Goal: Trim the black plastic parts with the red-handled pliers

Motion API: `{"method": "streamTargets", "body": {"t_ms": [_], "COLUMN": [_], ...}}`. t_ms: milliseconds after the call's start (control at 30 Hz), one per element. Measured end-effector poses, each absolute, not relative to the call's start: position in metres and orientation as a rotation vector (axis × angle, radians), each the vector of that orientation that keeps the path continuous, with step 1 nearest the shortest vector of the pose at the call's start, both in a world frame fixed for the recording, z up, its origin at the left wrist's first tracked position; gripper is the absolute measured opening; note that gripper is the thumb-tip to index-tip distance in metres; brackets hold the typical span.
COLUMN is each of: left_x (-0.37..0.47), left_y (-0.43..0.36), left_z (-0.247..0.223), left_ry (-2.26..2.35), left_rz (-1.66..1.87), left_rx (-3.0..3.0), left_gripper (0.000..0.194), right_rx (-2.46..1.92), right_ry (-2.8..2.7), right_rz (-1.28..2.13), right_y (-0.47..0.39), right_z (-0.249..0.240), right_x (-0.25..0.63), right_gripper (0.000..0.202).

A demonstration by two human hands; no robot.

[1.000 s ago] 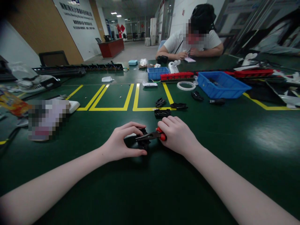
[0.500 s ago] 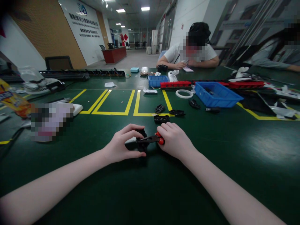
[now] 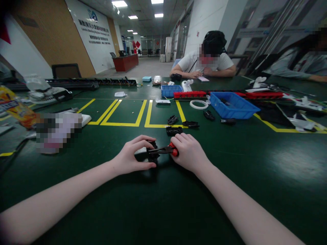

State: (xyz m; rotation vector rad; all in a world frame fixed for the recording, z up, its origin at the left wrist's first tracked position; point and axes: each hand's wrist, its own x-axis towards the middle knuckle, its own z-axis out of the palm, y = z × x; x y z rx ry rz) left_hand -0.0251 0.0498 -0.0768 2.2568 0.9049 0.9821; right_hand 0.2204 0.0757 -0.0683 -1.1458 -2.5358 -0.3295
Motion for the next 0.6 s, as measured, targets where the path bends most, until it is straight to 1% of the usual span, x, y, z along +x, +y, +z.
{"method": "streamTargets", "body": {"t_ms": [333, 600], "left_x": [-0.0252, -0.0258], "left_y": [0.0509, 0.0529], "left_z": [-0.075, -0.0771], "left_ry": [0.915, 0.866], "left_rz": [0.949, 0.993], "left_rx": [2.225, 2.208], "left_gripper": [0.036, 0.035], "right_rx": [-1.185, -1.178], "right_ry": [-2.56, -2.559], "right_rz": [-0.27, -0.273], "right_y": [0.0762, 0.0778], "right_z": [-0.0675, -0.0705], "right_x": [0.2189, 0.2196], "right_gripper": [0.003, 0.003]}}
